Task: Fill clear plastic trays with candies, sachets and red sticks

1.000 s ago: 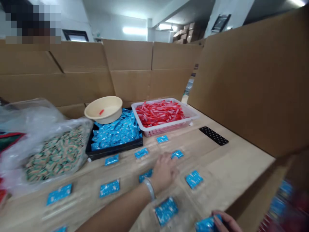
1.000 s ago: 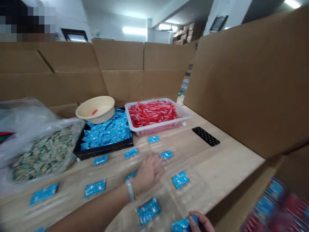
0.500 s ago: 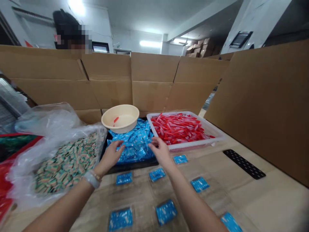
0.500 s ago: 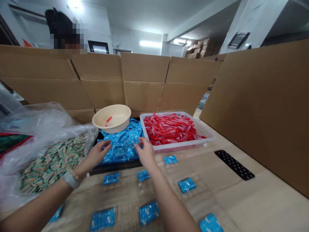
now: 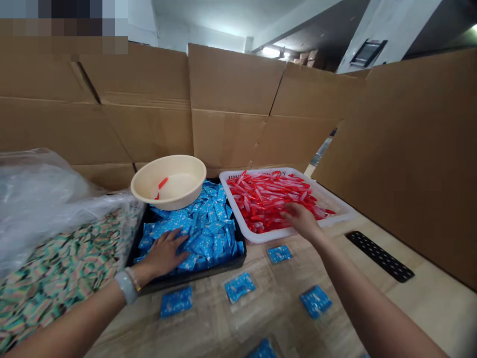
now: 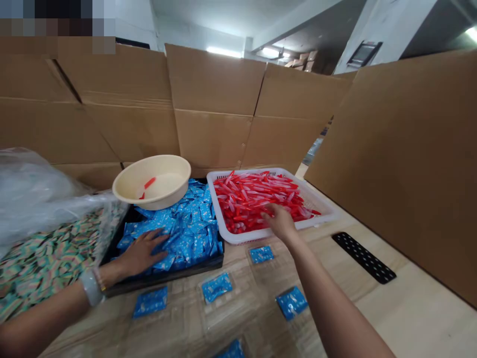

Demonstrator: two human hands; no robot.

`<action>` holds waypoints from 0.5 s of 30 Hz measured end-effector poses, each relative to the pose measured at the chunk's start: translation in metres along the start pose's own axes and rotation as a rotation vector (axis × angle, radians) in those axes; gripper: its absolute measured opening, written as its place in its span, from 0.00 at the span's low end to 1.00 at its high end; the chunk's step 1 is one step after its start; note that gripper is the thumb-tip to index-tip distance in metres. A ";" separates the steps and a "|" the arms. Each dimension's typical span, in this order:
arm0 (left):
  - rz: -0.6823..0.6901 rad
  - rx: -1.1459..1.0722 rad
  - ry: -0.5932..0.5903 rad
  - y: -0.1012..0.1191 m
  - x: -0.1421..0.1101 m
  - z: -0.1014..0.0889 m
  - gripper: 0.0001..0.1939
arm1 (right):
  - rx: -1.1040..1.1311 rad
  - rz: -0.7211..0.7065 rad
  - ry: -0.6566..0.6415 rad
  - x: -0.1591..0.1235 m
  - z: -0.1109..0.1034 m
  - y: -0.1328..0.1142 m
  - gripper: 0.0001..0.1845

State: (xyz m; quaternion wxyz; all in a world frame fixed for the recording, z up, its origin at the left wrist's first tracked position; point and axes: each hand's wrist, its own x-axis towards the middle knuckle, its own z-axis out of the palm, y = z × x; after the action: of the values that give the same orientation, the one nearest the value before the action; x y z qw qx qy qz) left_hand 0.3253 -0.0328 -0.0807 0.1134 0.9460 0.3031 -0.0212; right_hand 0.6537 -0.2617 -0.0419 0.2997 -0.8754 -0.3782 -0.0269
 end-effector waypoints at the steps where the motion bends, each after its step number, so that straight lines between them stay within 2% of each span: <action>1: 0.002 -0.002 0.031 0.003 -0.002 -0.005 0.31 | -0.106 -0.031 -0.092 0.004 -0.001 0.000 0.21; 4: 0.093 -0.050 0.244 0.034 0.005 -0.032 0.30 | -0.344 -0.079 -0.332 0.016 -0.007 -0.004 0.30; 5: 0.165 -0.074 0.314 0.053 0.011 -0.042 0.28 | -0.375 -0.074 -0.381 0.021 -0.010 -0.005 0.32; 7: 0.368 -0.129 0.331 0.098 0.031 -0.061 0.22 | -0.392 -0.060 -0.441 0.030 -0.018 -0.006 0.32; 9: 0.537 -0.140 0.259 0.146 0.057 -0.070 0.20 | -0.417 -0.054 -0.508 0.038 -0.023 -0.005 0.31; 10: 0.558 -0.114 0.190 0.168 0.071 -0.070 0.22 | -0.434 -0.048 -0.534 0.041 -0.024 -0.004 0.31; 12: 0.451 -0.011 -0.008 0.206 0.100 -0.062 0.30 | -0.472 -0.030 -0.554 0.045 -0.019 -0.001 0.31; 15: 0.277 0.080 -0.133 0.239 0.133 -0.039 0.41 | -0.532 -0.015 -0.505 0.045 -0.004 0.004 0.33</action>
State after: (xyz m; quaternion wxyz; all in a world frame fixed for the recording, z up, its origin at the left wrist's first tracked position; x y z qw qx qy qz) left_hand 0.5713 -0.1372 -0.0093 0.0973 0.9790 0.1603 -0.0798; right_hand 0.6894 -0.2366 -0.0278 -0.0415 -0.8991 -0.4263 0.0904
